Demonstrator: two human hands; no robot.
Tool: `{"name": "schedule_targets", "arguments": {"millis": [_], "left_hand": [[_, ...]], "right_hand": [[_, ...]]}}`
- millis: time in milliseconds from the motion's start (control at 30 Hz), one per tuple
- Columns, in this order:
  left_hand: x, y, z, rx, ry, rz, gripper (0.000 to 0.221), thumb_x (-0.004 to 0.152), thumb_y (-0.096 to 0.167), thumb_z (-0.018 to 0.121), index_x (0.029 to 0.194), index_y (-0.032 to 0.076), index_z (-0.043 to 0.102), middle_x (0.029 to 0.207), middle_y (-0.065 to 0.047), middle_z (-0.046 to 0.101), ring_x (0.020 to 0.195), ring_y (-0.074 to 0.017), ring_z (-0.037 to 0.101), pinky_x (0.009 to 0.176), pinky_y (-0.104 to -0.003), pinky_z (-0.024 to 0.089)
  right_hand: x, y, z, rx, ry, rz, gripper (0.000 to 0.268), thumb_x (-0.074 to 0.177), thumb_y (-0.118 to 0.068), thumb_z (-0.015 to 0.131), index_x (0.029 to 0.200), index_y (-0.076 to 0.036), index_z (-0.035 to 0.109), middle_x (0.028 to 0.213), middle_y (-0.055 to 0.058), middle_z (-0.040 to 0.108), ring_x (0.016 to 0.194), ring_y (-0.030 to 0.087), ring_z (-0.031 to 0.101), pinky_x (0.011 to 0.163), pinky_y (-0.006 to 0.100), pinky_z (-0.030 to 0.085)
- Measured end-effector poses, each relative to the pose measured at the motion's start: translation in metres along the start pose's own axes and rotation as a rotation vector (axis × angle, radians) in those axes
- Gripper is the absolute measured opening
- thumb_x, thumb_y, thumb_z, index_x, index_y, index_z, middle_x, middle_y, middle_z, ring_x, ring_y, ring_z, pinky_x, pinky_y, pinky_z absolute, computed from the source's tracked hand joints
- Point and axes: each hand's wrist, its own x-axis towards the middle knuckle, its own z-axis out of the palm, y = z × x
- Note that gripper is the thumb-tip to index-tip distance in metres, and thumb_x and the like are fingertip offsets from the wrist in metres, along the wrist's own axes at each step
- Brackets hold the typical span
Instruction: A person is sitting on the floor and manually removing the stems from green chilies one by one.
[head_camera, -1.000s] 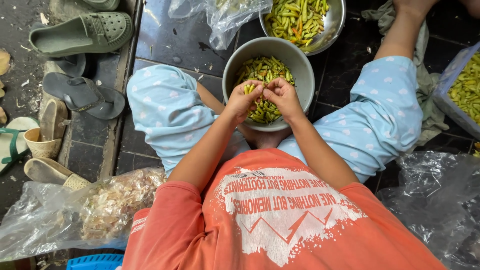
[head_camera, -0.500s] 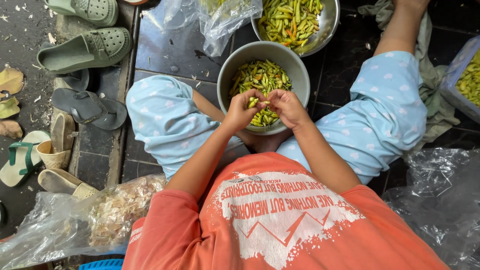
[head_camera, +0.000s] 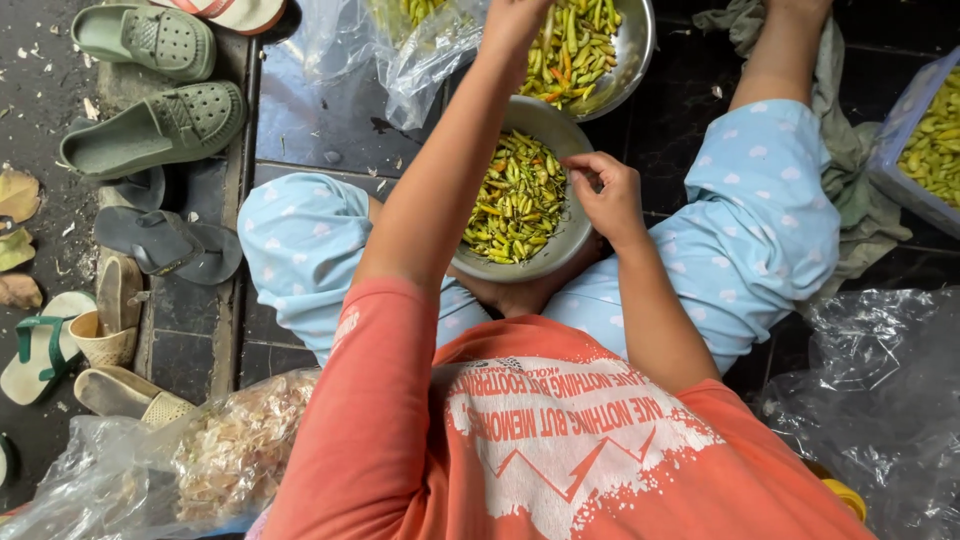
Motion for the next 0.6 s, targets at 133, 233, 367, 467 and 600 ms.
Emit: {"name": "schedule_targets", "arguments": {"millis": [133, 233, 367, 467, 600], "left_hand": [[0.015, -0.023, 0.009, 0.266, 0.018, 0.251, 0.028, 0.086, 0.021, 0.074, 0.113, 0.014, 0.070, 0.089, -0.009, 0.072, 0.071, -0.0251, 0.066, 0.062, -0.039, 0.053], [-0.009, -0.048, 0.014, 0.538, 0.028, 0.513, 0.027, 0.078, 0.021, 0.080, 0.104, 0.018, 0.071, 0.089, -0.009, 0.071, 0.081, -0.0355, 0.072, 0.073, -0.050, 0.058], [-0.099, -0.063, 0.015, 0.989, -0.544, 0.265, 0.018, 0.086, 0.024, 0.074, 0.099, 0.014, 0.071, 0.095, -0.011, 0.064, 0.073, -0.0306, 0.074, 0.067, -0.045, 0.062], [-0.115, -0.083, 0.012, 1.226, -0.443, 0.133, 0.030, 0.097, 0.025, 0.069, 0.122, 0.009, 0.064, 0.125, -0.022, 0.057, 0.083, -0.0348, 0.075, 0.065, -0.049, 0.064], [-0.114, -0.103, -0.004, 0.917, -0.304, 0.053, 0.019, 0.090, 0.008, 0.068, 0.108, 0.010, 0.062, 0.107, -0.013, 0.064, 0.086, -0.0330, 0.075, 0.068, -0.043, 0.064]], "right_hand": [[0.004, 0.014, -0.006, 0.053, 0.121, 0.013, 0.023, 0.093, 0.008, 0.067, 0.107, -0.006, 0.080, 0.090, 0.007, 0.077, 0.080, 0.013, 0.071, 0.070, 0.024, 0.056], [0.009, 0.020, -0.009, 0.142, 0.223, 0.031, 0.019, 0.097, 0.006, 0.063, 0.108, -0.003, 0.077, 0.089, 0.009, 0.076, 0.080, 0.010, 0.068, 0.072, 0.023, 0.056], [0.011, 0.029, -0.005, 0.194, 0.240, 0.073, 0.017, 0.096, 0.002, 0.066, 0.106, -0.004, 0.077, 0.086, 0.006, 0.075, 0.075, 0.006, 0.063, 0.067, 0.021, 0.053], [0.008, 0.027, 0.003, 0.171, 0.197, 0.091, 0.016, 0.095, -0.002, 0.068, 0.107, -0.007, 0.078, 0.085, 0.005, 0.074, 0.073, 0.004, 0.060, 0.063, 0.020, 0.051], [-0.002, 0.027, 0.004, 0.066, 0.175, 0.098, 0.015, 0.094, -0.002, 0.073, 0.107, -0.007, 0.080, 0.086, 0.006, 0.074, 0.071, 0.006, 0.062, 0.059, 0.020, 0.051]]}}
